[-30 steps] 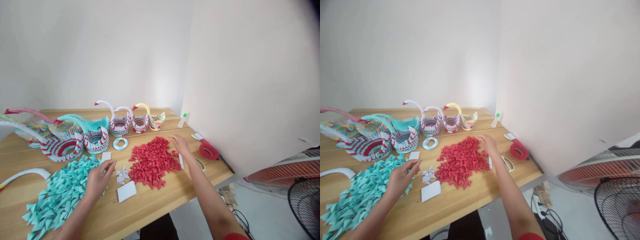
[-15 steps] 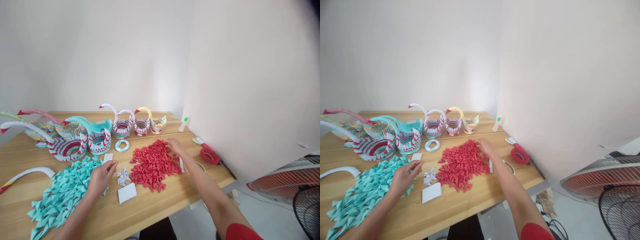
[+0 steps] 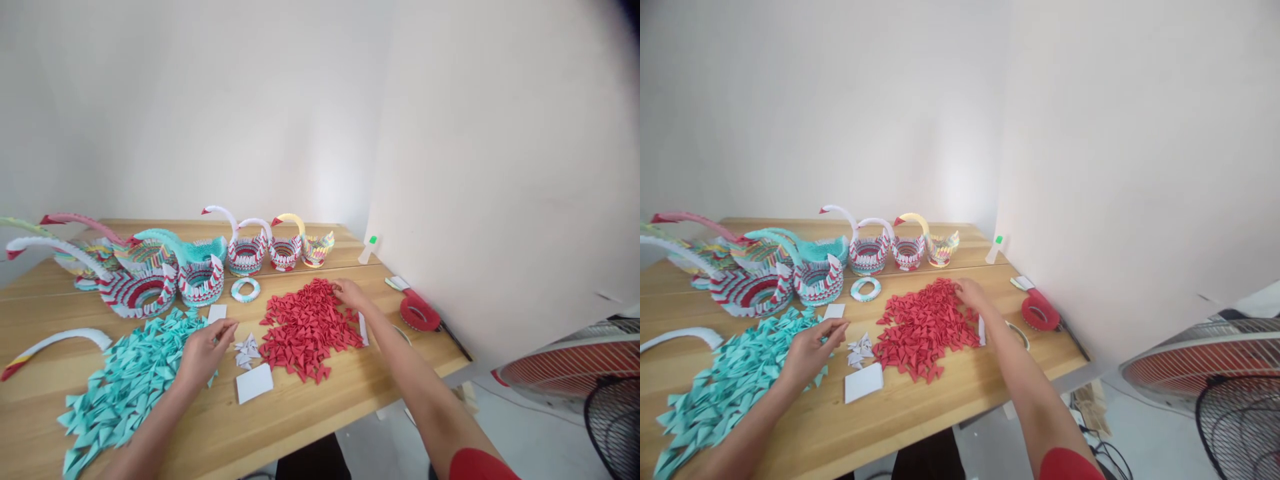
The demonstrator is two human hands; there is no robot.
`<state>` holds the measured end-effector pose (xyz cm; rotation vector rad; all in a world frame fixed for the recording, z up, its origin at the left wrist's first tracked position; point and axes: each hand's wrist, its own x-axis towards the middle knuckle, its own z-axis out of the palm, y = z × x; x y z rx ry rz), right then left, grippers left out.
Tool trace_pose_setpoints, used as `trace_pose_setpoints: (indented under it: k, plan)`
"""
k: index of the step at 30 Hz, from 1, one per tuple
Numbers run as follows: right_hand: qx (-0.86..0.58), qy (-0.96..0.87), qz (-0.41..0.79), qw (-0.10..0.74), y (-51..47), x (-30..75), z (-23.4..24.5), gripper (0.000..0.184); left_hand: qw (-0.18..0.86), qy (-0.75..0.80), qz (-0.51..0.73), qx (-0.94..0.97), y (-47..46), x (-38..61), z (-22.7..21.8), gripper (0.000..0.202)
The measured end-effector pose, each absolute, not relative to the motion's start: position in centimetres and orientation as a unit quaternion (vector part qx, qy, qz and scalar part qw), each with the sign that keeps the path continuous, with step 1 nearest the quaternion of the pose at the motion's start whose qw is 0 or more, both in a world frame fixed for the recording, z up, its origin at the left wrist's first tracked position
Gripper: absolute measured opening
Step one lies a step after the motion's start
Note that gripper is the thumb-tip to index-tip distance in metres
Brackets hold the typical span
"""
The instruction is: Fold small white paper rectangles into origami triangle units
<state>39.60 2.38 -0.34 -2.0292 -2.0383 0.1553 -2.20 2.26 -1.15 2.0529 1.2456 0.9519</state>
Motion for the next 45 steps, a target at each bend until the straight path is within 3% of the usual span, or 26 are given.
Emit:
trace_pose_setpoints:
  k: [5, 15, 21, 23, 26, 32, 37, 40, 45]
  plan:
    - [-0.701, -0.697, 0.073, 0.13, 2.9, 39.5, 0.1, 0.041, 0.275, 0.468, 0.357, 0.76, 2.4, -2.3, -1.4, 0.038]
    - [-0.705, -0.654, 0.119, 0.245, 1.9, 38.0, 0.7, 0.008, 0.28, 0.468, 0.355, 0.759, 2.3, -2.4, -1.2, 0.039]
    - [-0.648, -0.638, 0.211, 0.358, -2.7, 33.5, 2.5, 0.029, 0.284, 0.469, 0.347, 0.761, 2.4, -2.4, -1.5, 0.039]
    - [-0.594, -0.6, 0.31, 0.437, -4.3, 31.8, 3.2, 0.032, 0.288, 0.467, 0.342, 0.763, 2.4, -2.4, -1.6, 0.039]
    - [-0.535, -0.566, 0.387, 0.493, -6.0, 29.8, 4.2, 0.028, 0.295, 0.464, 0.339, 0.763, 2.4, -2.3, -1.8, 0.039]
    - [-0.439, -0.578, 0.424, 0.541, -6.9, 28.0, 5.0, 0.023, 0.285, 0.464, 0.344, 0.765, 2.4, -2.3, -1.7, 0.039]
    - [-0.447, -0.55, 0.391, 0.587, -7.3, 26.8, 4.5, 0.023, 0.283, 0.463, 0.345, 0.766, 2.4, -2.4, -1.7, 0.039]
    - [-0.488, -0.569, 0.336, 0.57, -8.3, 25.0, 4.2, 0.022, 0.284, 0.463, 0.343, 0.766, 2.4, -2.4, -1.7, 0.039]
    - [-0.509, -0.695, 0.268, 0.431, -9.7, 21.4, 3.7, 0.019, 0.283, 0.471, 0.348, 0.759, 2.4, -2.3, -1.7, 0.041]
